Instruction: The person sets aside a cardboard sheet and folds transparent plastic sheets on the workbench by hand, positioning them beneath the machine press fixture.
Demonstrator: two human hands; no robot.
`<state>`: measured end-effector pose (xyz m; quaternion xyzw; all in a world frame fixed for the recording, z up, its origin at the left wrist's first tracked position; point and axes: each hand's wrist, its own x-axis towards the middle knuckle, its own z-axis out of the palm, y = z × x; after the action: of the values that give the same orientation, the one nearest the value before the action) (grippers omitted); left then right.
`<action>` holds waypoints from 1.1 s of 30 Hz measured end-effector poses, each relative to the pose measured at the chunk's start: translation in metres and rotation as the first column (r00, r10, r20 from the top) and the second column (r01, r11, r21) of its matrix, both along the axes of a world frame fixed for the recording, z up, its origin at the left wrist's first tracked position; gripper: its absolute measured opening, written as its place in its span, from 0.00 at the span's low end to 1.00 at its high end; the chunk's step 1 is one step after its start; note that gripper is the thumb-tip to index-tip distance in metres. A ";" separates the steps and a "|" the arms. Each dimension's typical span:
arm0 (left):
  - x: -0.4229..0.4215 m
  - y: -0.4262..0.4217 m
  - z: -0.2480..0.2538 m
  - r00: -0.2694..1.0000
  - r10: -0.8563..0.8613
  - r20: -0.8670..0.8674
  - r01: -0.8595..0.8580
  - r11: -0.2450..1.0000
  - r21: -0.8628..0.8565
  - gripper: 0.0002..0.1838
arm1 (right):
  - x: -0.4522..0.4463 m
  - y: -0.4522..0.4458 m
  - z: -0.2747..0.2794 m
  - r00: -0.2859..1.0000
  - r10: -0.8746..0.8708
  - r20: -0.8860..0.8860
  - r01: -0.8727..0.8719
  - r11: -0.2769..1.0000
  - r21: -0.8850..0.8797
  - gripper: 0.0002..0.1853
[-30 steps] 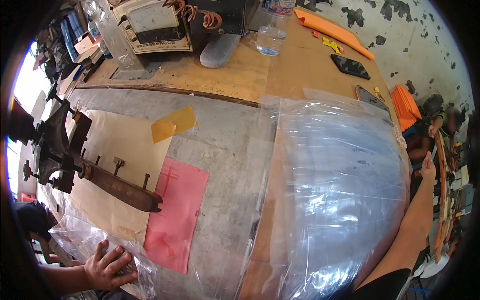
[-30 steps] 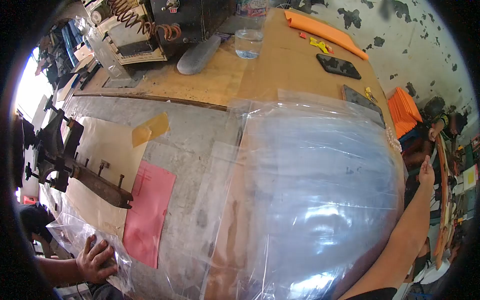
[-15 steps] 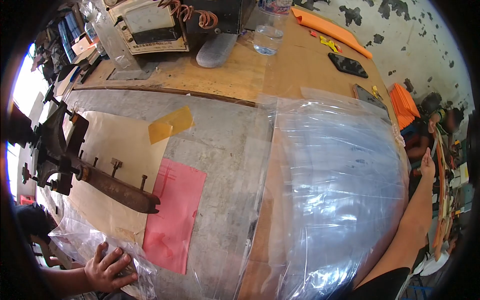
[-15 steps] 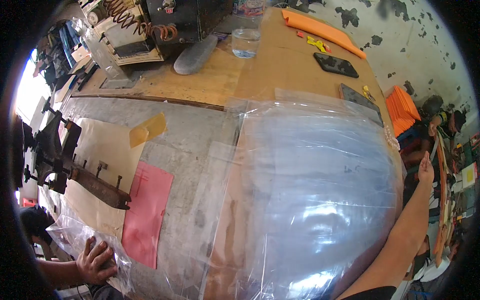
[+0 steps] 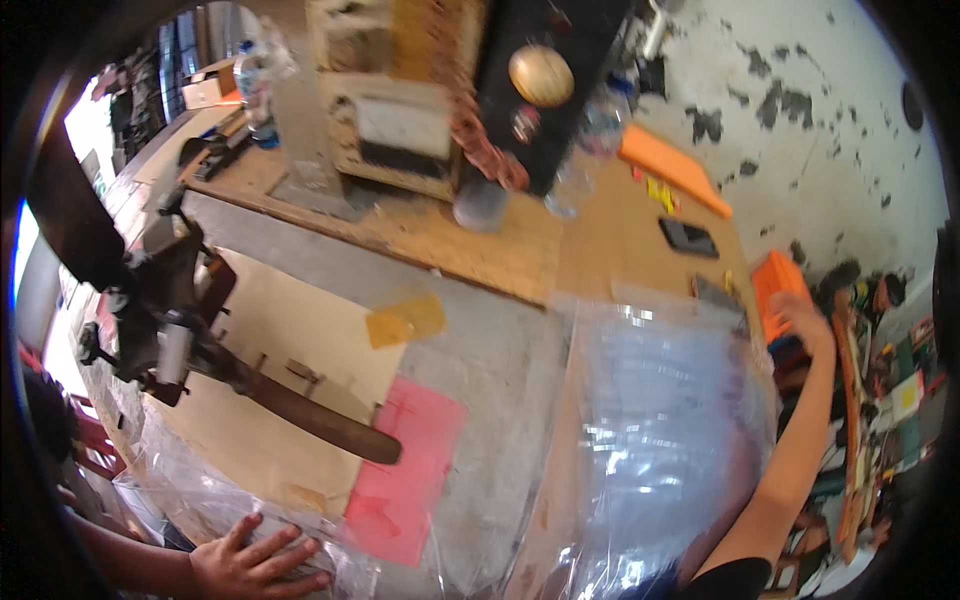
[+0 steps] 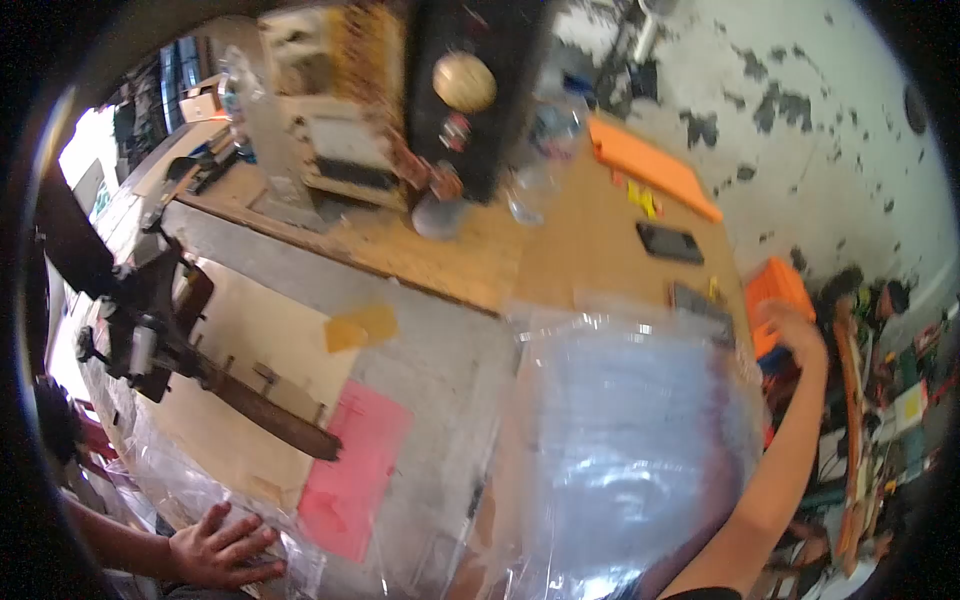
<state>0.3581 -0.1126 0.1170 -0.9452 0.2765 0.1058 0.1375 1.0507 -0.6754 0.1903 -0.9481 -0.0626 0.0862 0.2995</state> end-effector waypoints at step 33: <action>0.000 -0.014 -0.008 0.954 0.036 0.299 0.054 0.956 -0.290 0.45 | -0.032 0.214 0.068 0.899 -0.212 0.383 0.104 0.953 0.283 0.12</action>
<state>0.3581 -0.1268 0.1093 -0.9588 0.2693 -0.0823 0.0360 1.0190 -0.4615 0.2581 -0.9003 -0.0568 -0.1474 0.4055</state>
